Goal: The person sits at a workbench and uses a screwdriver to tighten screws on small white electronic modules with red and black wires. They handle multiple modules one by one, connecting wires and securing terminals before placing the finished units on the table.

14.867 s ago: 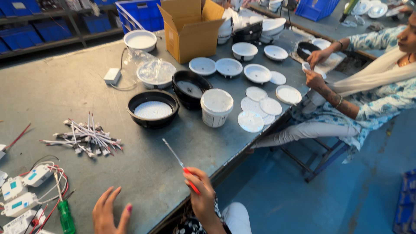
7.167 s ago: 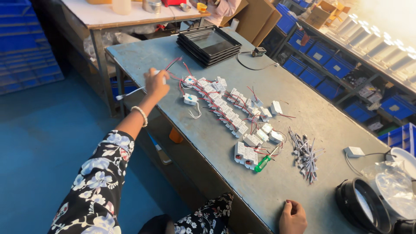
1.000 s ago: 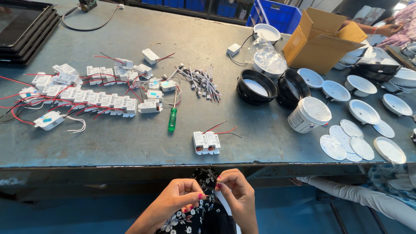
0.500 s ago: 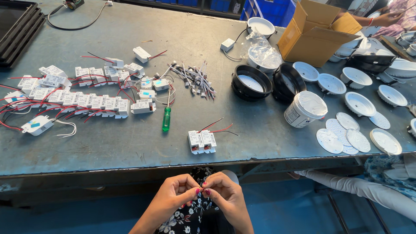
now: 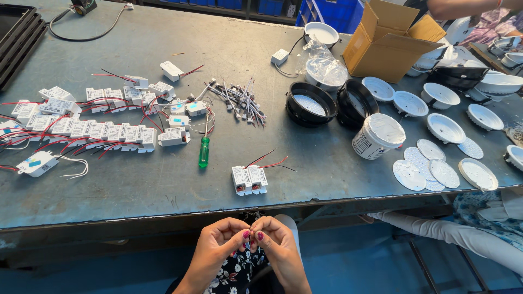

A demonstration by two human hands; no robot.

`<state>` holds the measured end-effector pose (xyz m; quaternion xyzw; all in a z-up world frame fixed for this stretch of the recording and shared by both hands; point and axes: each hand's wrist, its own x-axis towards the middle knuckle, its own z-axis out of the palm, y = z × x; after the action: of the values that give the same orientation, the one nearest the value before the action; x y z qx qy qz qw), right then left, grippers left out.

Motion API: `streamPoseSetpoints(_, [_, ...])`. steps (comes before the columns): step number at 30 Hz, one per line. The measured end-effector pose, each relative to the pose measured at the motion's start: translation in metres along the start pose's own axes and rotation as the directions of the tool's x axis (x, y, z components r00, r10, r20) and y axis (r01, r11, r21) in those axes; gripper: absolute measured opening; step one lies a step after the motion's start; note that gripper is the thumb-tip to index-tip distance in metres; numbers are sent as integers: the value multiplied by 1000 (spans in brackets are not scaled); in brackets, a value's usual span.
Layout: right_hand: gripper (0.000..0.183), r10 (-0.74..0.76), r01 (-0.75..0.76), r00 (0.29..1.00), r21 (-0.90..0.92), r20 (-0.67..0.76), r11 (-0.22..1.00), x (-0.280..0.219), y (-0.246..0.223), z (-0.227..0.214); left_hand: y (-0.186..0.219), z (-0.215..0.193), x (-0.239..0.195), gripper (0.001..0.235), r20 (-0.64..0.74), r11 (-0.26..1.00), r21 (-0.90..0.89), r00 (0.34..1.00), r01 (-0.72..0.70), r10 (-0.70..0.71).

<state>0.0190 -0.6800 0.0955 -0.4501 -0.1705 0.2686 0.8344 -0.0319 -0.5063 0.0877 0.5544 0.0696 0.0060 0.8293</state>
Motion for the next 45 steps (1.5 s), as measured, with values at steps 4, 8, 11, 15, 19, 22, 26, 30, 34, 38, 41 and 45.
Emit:
streamPoseSetpoints(4, [18,35,-34,999,44,-16,998,0,1,-1,0,-5,0,22,-52,998,42,998,-43,45])
streamPoseSetpoints(8, [18,-19,16,993,-21,-117,1000,2,-4,1,10,-20,8,20,-16,990,80,992,-120,122])
streamPoseSetpoints(11, [19,-49,31,994,-166,-102,986,1,-11,3,12,-21,8,17,46,986,165,999,-36,29])
streamPoseSetpoints(15, [13,-112,82,991,-319,-78,944,1,-14,9,10,-10,6,16,85,978,210,996,-12,-6])
streamPoseSetpoints(19, [11,-126,84,984,-300,-124,950,3,-8,9,15,-9,3,16,76,957,285,997,-48,27])
streamPoseSetpoints(22, [12,-115,47,975,-332,-189,942,5,-4,2,20,-11,3,17,80,965,261,997,-30,10])
streamPoseSetpoints(26, [12,-86,27,984,-339,-159,940,10,5,-5,22,-14,1,18,157,967,246,987,-68,29])
streamPoseSetpoints(30, [9,-43,15,996,-351,-73,936,19,14,-7,21,-26,-1,17,231,957,280,973,-74,8])
streamPoseSetpoints(34, [5,-106,140,989,-394,108,908,40,14,0,18,-47,-2,16,252,981,192,967,-9,-40])
streamPoseSetpoints(38, [9,-154,190,982,-501,113,844,90,4,17,15,-66,6,17,111,990,135,994,-35,20])
streamPoseSetpoints(41, [24,87,64,975,-630,205,774,120,-2,31,18,-83,20,17,-6,986,139,996,-90,92])
streamPoseSetpoints(45, [27,205,41,933,-651,297,758,130,10,35,20,-107,36,16,0,969,185,986,-166,169])
